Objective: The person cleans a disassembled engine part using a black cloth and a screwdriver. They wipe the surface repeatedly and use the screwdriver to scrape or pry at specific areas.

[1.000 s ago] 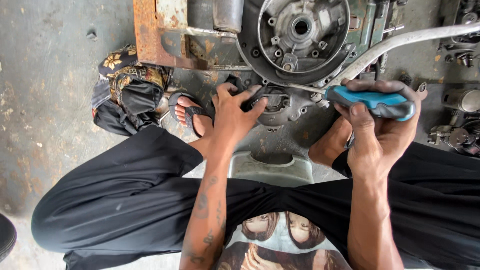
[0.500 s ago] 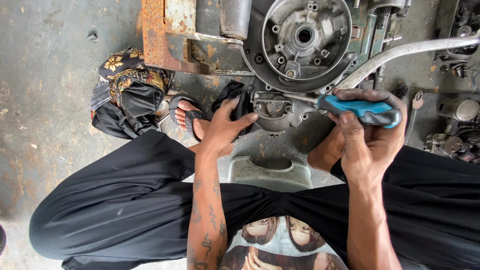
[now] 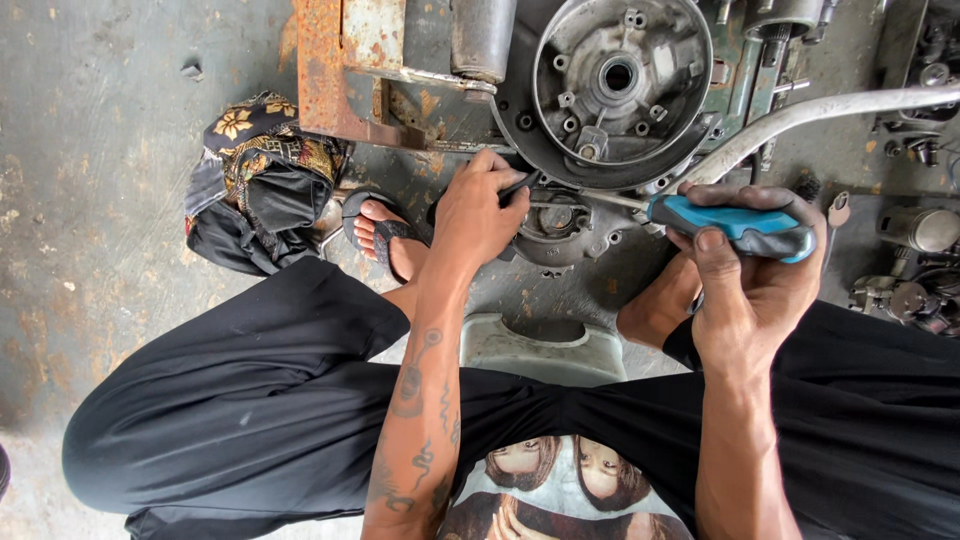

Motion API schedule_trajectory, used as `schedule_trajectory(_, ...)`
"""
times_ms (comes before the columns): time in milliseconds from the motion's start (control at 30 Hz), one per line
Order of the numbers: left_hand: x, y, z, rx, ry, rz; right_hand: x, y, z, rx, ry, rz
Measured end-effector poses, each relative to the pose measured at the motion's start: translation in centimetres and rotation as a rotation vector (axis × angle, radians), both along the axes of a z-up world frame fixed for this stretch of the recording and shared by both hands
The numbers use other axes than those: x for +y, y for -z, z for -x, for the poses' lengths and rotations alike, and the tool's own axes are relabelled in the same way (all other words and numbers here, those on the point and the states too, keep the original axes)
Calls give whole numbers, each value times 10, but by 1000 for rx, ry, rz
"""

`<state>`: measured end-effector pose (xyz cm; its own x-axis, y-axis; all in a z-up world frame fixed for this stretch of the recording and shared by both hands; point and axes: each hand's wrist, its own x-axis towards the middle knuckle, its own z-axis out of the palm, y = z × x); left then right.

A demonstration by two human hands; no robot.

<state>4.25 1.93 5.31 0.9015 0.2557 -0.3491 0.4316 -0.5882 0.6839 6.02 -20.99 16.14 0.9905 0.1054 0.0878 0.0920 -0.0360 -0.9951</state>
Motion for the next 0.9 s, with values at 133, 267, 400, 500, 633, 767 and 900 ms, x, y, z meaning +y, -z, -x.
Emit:
schedule_trajectory(133, 8, -2, -5, 4, 149, -147, 4, 4, -2, 21, 1, -35)
schedule_trajectory(267, 20, 12, -11, 209, 93, 149, 9, 2, -3, 41, -3, -62)
schedule_trajectory(400, 15, 35, 3, -52, -94, 380, 2, 4, -3, 30, 5, -46)
schedule_trajectory(500, 6, 30, 9, -119, -106, 268, 0, 5, -2, 45, 24, -39)
schedule_trajectory(633, 15, 13, -3, 19, 63, 145, 5, 5, -2, 59, 31, -33)
schedule_trajectory(767, 13, 29, -15, 133, 107, 61, 11, 3, 1, 62, 7, -81)
schedule_trajectory(900, 12, 36, -1, -33, 7, 147, 4, 2, 3, 46, 8, -43)
